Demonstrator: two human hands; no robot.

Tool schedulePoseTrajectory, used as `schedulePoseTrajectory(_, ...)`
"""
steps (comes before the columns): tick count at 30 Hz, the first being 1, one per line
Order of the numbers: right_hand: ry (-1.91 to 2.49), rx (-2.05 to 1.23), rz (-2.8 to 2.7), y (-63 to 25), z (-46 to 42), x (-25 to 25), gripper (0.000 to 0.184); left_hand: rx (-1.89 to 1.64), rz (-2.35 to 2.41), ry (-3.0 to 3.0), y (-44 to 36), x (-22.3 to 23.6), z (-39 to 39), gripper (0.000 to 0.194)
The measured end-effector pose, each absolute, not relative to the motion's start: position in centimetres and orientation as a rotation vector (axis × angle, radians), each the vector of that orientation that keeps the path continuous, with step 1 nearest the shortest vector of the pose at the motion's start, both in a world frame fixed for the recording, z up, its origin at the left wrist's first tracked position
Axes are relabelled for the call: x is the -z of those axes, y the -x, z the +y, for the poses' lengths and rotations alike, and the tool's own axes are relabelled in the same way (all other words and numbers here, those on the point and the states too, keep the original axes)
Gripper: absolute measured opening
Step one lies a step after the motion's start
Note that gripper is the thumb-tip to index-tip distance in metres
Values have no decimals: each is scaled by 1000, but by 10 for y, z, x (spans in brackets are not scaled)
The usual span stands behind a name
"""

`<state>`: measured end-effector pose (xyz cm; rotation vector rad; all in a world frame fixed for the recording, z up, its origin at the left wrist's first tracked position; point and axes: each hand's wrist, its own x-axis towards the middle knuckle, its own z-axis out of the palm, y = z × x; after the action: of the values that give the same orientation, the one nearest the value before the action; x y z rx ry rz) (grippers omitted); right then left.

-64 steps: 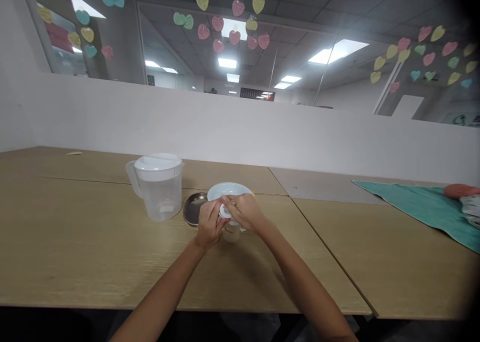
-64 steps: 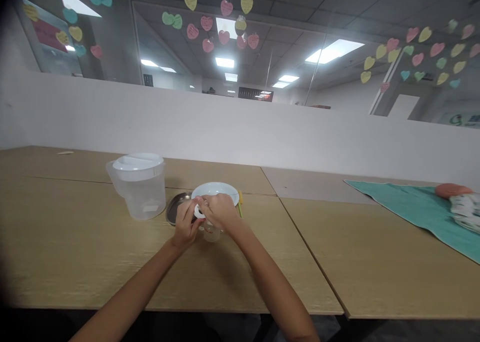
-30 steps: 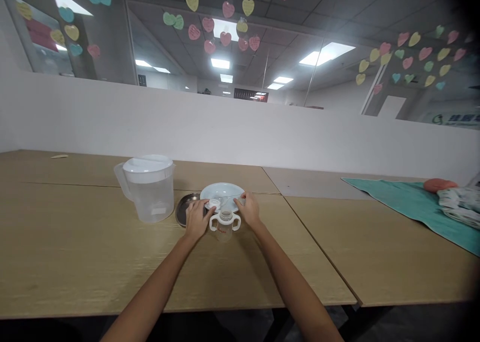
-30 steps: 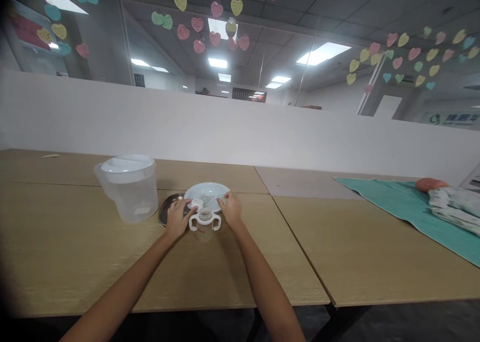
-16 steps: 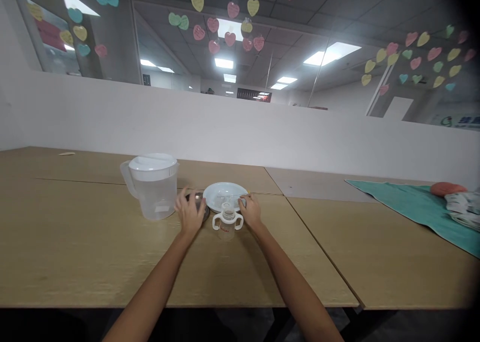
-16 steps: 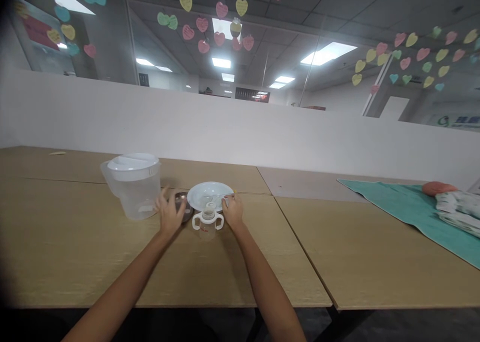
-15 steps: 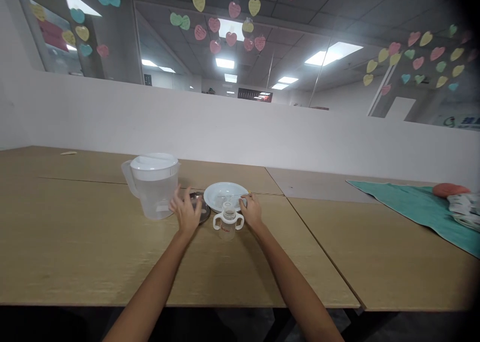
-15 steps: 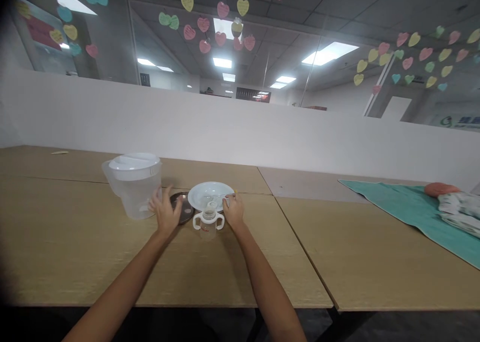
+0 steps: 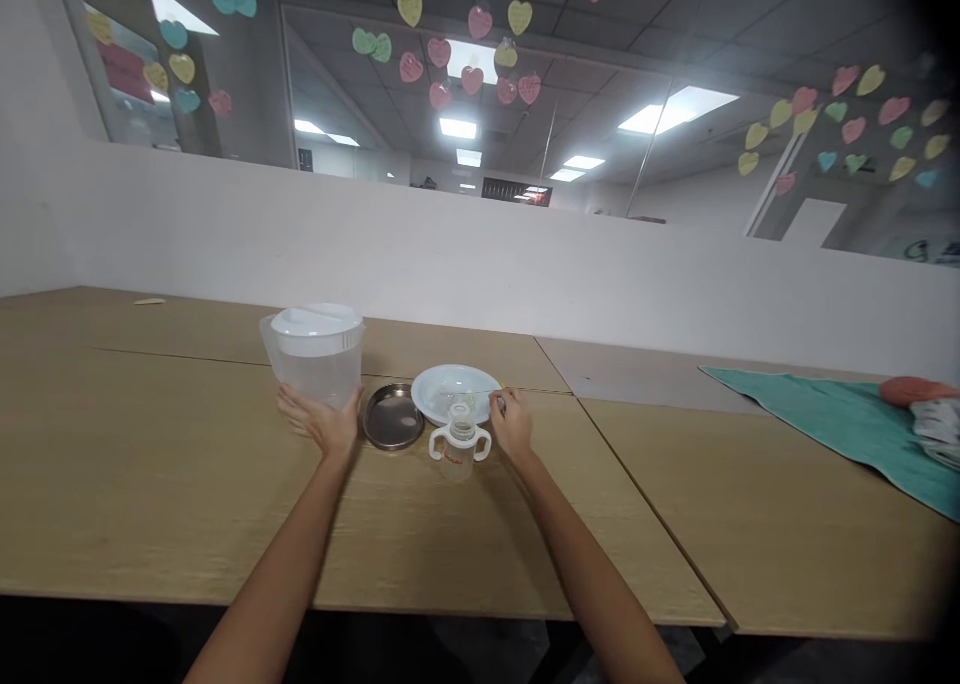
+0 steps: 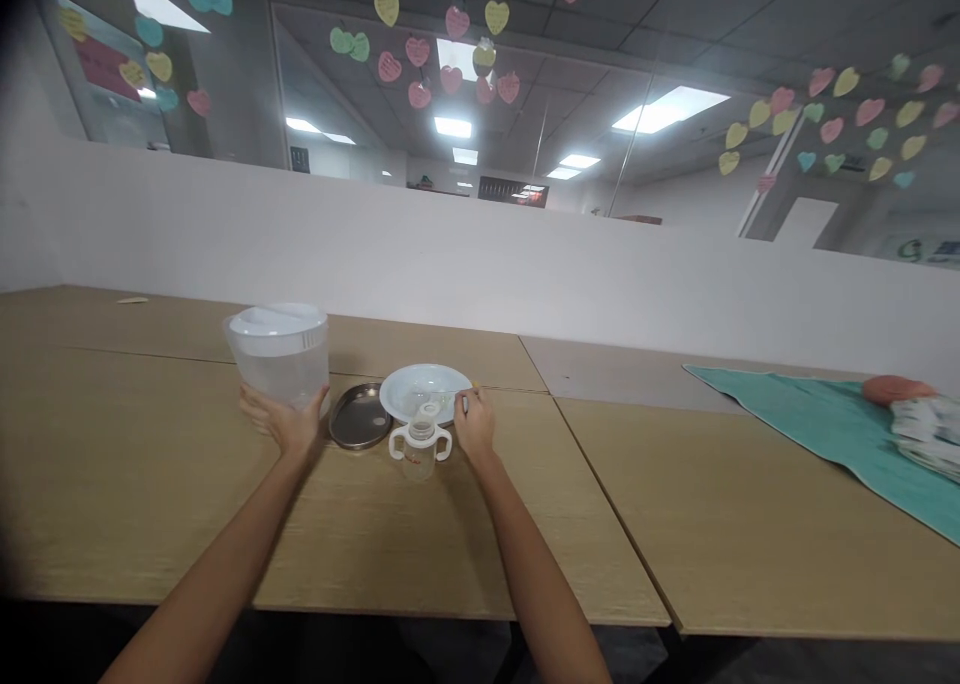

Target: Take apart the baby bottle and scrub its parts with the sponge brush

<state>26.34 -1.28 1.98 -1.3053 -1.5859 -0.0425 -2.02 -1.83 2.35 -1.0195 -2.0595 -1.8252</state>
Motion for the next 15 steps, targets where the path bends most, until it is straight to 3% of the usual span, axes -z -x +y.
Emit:
schedulePoseTrajectory(4,1160,-47,-1547,-261,-30,-24,44,1848,-2024,1044,27,-20,-18,113)
schedulePoseTrajectory(10,918,34,-1699,-249,-60,-14,30,1732,-1886,1115,19,-26,-30,99)
schedulePoseTrajectory(15,842,131,-1923,-242,-58,-9,35,1587,-1741,1311,7,-31,-35,84)
